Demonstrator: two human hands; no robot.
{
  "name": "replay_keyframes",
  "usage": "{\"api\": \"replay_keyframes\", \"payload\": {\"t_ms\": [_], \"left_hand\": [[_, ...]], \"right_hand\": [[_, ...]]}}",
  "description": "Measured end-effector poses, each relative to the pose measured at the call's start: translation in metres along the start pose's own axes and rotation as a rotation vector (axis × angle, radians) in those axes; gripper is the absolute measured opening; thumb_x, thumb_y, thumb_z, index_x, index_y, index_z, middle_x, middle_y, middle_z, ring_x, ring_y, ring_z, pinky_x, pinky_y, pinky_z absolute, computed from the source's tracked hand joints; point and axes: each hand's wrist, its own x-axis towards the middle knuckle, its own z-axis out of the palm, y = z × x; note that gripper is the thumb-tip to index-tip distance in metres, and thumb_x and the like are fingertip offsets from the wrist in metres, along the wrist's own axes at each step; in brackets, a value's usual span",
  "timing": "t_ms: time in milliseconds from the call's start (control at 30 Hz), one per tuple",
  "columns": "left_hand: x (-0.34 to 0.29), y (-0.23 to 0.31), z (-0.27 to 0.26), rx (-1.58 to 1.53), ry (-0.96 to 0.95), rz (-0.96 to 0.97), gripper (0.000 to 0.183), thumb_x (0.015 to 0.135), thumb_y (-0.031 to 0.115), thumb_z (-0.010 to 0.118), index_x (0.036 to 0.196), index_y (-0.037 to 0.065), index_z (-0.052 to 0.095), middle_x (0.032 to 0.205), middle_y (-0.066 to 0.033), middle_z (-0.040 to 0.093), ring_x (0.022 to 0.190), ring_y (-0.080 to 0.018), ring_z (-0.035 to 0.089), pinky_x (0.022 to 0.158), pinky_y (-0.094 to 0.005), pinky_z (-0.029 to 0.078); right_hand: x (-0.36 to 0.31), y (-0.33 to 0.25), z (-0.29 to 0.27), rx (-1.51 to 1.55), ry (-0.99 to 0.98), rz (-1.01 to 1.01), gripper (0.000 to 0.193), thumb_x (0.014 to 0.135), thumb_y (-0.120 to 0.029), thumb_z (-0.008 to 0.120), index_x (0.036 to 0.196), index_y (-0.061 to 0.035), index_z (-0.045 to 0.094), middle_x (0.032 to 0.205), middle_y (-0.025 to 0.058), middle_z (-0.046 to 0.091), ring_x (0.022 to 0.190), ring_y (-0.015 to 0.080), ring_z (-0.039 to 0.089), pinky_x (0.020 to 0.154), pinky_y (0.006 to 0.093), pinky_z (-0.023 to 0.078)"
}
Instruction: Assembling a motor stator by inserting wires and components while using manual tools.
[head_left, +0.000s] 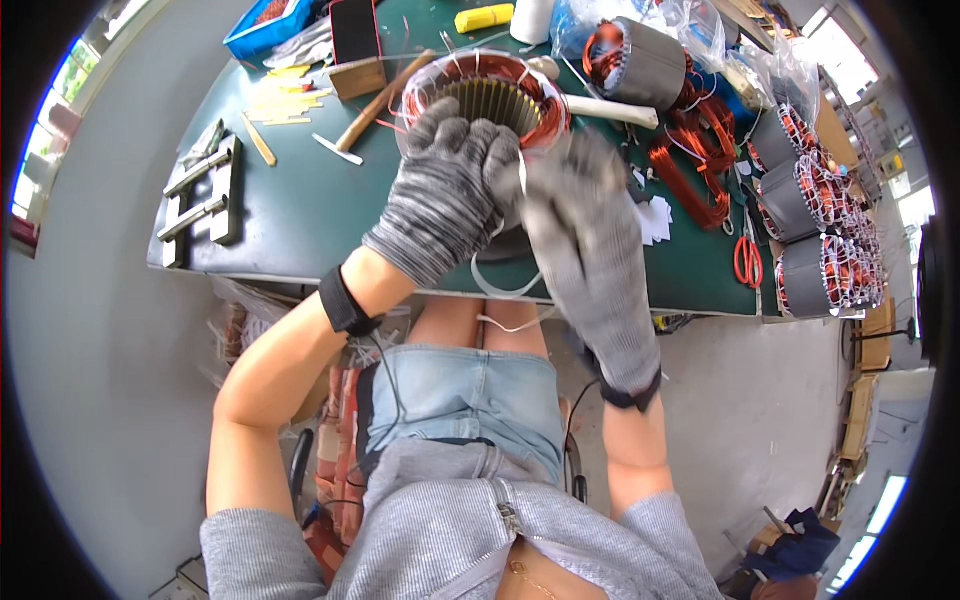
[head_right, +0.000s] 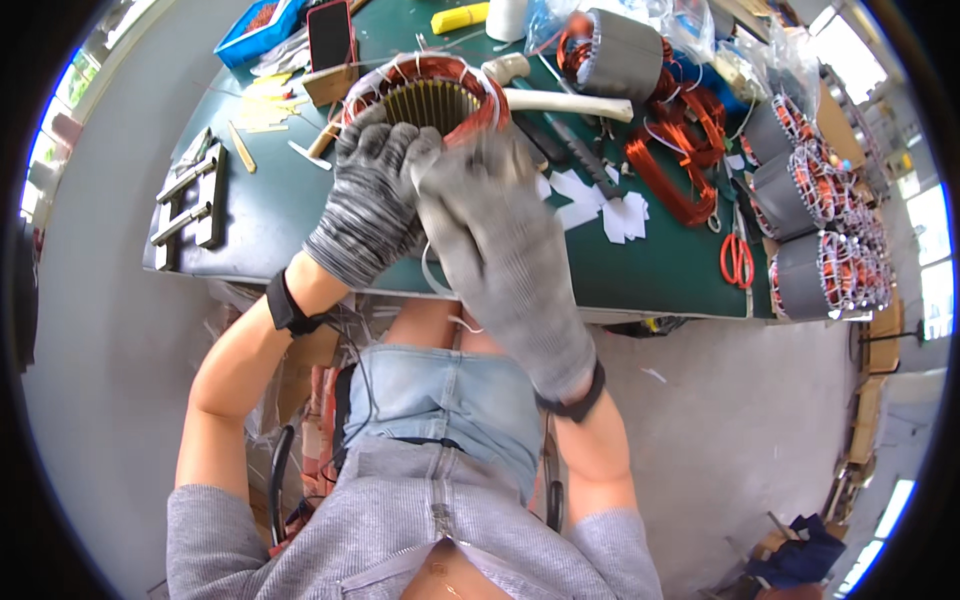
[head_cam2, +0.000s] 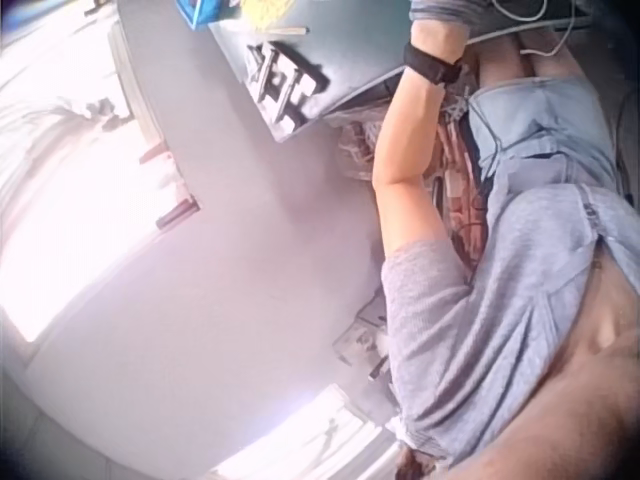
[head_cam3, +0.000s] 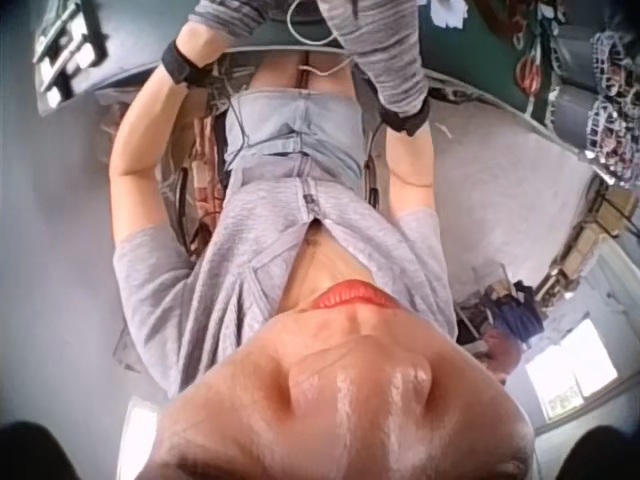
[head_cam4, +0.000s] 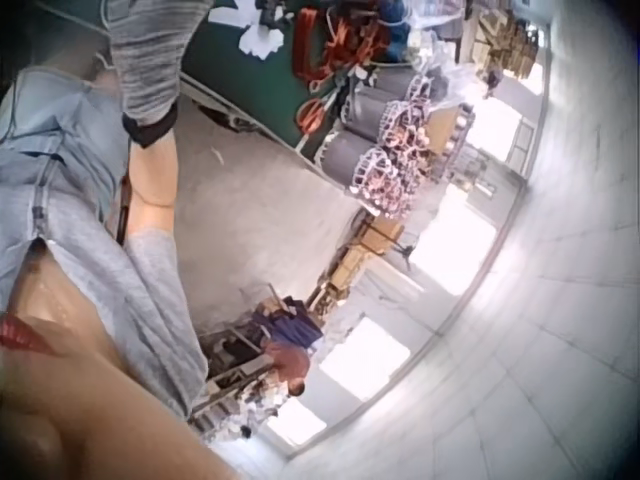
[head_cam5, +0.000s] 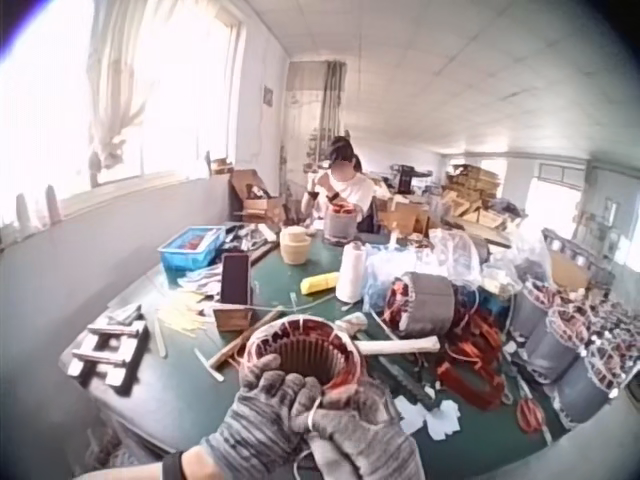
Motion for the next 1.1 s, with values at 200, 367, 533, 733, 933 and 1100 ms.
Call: {"api": "replay_keyframes", "payload": {"t_ms": [200, 367, 533, 733, 933, 1100], "left_hand": [[-0.013, -0.01, -0.004, -0.005, 0.048, 0.011, 0.038, 0.072, 0.027, 0.057, 0.105, 0.009, 0.056, 0.098, -0.0084, 0.056, 0.095, -0.0253, 0.052, 0.099, -0.0439, 0.031], [0.001, -0.002, -0.02, -0.099, -0.056, 0.037, 0.039, 0.074, 0.023, 0.06, 0.107, 0.002, 0.055, 0.098, -0.0138, 0.055, 0.094, -0.033, 0.052, 0.096, -0.048, 0.033], [-0.002, -0.005, -0.011, -0.216, -0.018, -0.018, 0.041, 0.077, 0.021, 0.064, 0.112, 0.002, 0.055, 0.103, -0.0175, 0.056, 0.1, -0.0378, 0.05, 0.097, -0.0491, 0.03], [0.003, -0.01, -0.015, -0.24, -0.027, -0.042, 0.035, 0.072, 0.012, 0.069, 0.103, 0.0, 0.057, 0.095, -0.0133, 0.057, 0.093, -0.0326, 0.049, 0.088, -0.0432, 0.037], [0.007, -0.019, -0.02, -0.276, -0.014, 0.07, 0.037, 0.071, 0.011, 0.07, 0.104, 0.0, 0.057, 0.096, -0.0142, 0.057, 0.098, -0.0333, 0.05, 0.09, -0.0433, 0.037], [0.004, -0.035, -0.026, -0.224, -0.057, 0.029, 0.037, 0.067, 0.019, 0.072, 0.099, 0.004, 0.061, 0.095, -0.0137, 0.06, 0.096, -0.0365, 0.052, 0.09, -0.0468, 0.037]], "right_hand": [[-0.009, 0.004, 0.032, 1.792, 0.274, 0.661, 0.022, 0.095, -0.035, 0.049, 0.089, -0.0136, 0.05, 0.066, -0.002, 0.047, 0.042, 0.003, 0.03, 0.033, 0.0162, 0.02], [-0.031, 0.046, 0.062, 0.888, 0.352, 0.19, 0.026, 0.095, -0.027, 0.049, 0.085, -0.0034, 0.048, 0.065, 0.0004, 0.045, 0.051, 0.0034, 0.033, 0.045, 0.0186, 0.026], [-0.05, 0.067, 0.05, 0.729, 0.251, 0.188, 0.024, 0.095, -0.026, 0.049, 0.088, -0.0034, 0.051, 0.069, -0.0006, 0.047, 0.053, 0.0028, 0.035, 0.046, 0.0179, 0.028], [-0.162, 0.046, -0.037, 0.081, 0.328, 0.449, 0.037, 0.094, -0.036, 0.047, 0.109, -0.0042, 0.06, 0.101, 0.0085, 0.063, 0.08, 0.0172, 0.056, 0.072, 0.0319, 0.046], [-0.381, 0.016, -0.136, -0.558, -0.194, 1.064, 0.015, 0.085, -0.02, 0.056, 0.088, -0.0074, 0.062, 0.085, 0.0139, 0.06, 0.079, 0.0351, 0.055, 0.066, 0.0419, 0.044], [-0.185, -0.004, -0.046, -0.324, 0.022, 0.537, 0.023, 0.083, -0.006, 0.052, 0.104, -0.0035, 0.061, 0.103, 0.0176, 0.059, 0.088, 0.0334, 0.056, 0.074, 0.0412, 0.044]]}}
